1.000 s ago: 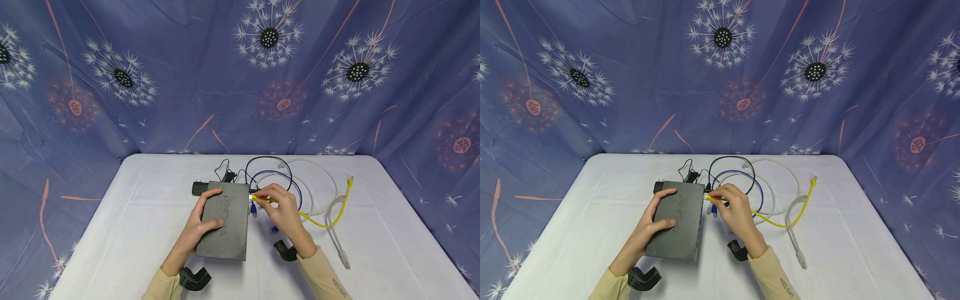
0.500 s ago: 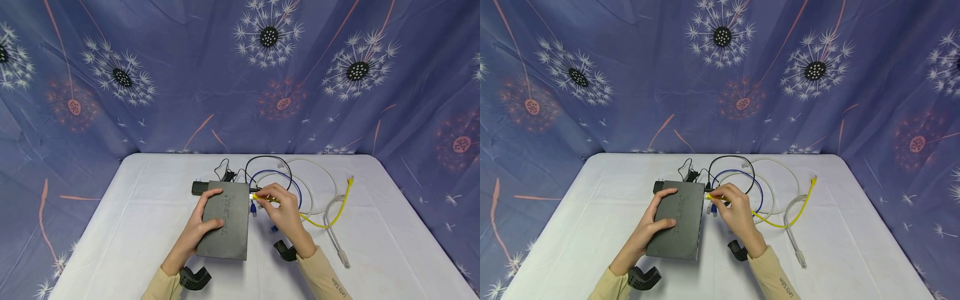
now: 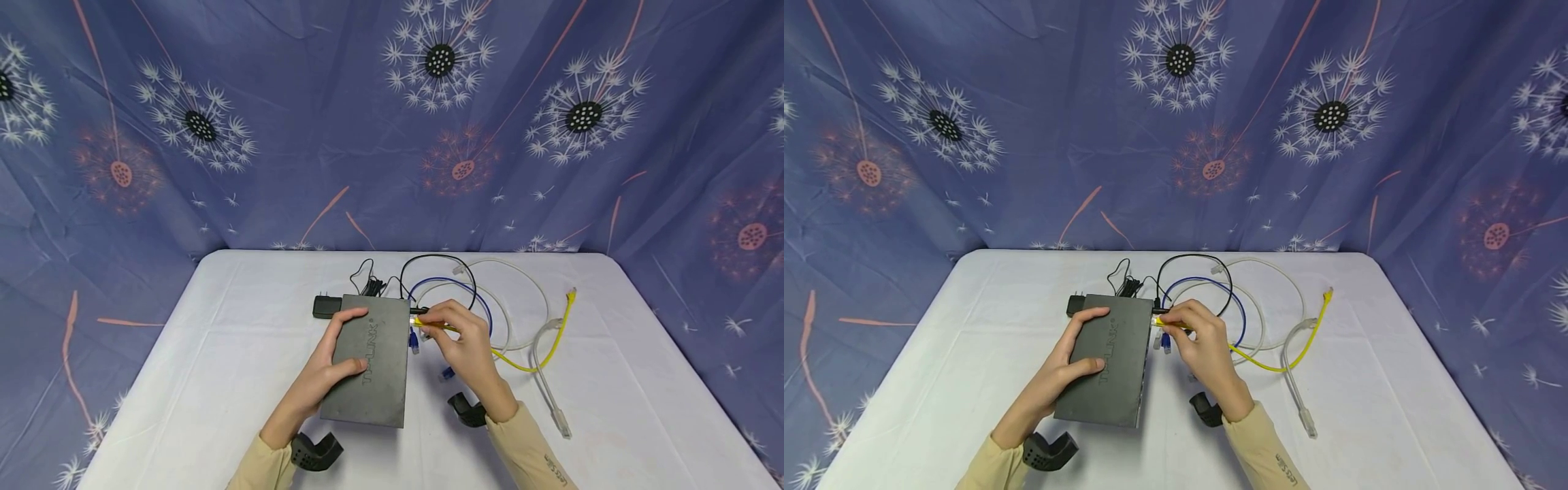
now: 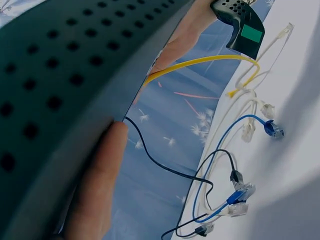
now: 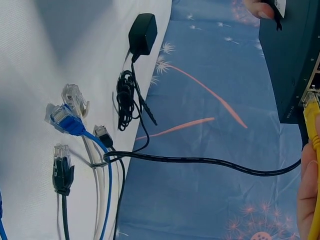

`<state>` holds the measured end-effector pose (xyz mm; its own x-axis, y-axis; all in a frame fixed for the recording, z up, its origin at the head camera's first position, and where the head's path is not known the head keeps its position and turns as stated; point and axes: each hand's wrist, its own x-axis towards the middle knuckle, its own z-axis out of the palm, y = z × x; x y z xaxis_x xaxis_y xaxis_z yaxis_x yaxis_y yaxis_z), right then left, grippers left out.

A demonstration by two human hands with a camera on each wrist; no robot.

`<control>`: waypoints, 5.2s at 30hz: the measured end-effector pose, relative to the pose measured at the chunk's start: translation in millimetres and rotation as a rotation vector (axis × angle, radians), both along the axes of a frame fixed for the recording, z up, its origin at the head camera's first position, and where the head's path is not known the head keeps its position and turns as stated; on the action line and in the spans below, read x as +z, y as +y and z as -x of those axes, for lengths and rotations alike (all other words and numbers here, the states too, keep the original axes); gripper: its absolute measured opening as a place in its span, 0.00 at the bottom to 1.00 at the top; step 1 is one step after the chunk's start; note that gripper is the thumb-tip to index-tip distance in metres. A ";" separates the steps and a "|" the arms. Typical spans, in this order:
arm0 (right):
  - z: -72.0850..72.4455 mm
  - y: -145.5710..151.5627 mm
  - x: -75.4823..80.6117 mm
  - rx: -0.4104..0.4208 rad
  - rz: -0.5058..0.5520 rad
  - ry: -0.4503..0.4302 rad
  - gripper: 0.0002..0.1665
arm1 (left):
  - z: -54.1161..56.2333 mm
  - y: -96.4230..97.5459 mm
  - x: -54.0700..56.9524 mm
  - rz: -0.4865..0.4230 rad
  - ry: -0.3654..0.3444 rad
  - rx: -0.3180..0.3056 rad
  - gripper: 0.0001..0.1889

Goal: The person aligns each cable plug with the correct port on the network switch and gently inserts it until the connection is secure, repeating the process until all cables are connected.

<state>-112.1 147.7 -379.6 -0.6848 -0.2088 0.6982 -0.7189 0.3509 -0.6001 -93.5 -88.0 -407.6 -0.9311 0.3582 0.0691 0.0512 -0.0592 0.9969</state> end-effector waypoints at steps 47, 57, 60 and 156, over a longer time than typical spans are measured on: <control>-4.0 -4.9 14.6 0.020 -0.048 -0.012 0.15 | -1.4 4.8 1.4 -0.070 -0.036 0.117 0.35; 9.6 12.9 -21.1 0.008 -0.047 -0.038 0.14 | -1.0 5.8 -1.2 -0.089 -0.050 0.126 0.34; 8.1 17.5 -23.2 -0.012 -0.055 -0.040 0.14 | -1.0 5.5 -2.3 -0.092 -0.052 0.130 0.34; -62.1 171.9 -76.4 -0.384 -0.380 -0.571 0.24 | -2.1 -2.4 -6.9 -0.078 -0.077 0.193 0.32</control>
<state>-50.0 319.6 -456.0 -0.9888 -0.0388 0.1443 -0.1220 0.7673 -0.6296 -91.4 -90.4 -414.5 -0.9855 0.1690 0.0157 -0.0070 -0.1326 0.9911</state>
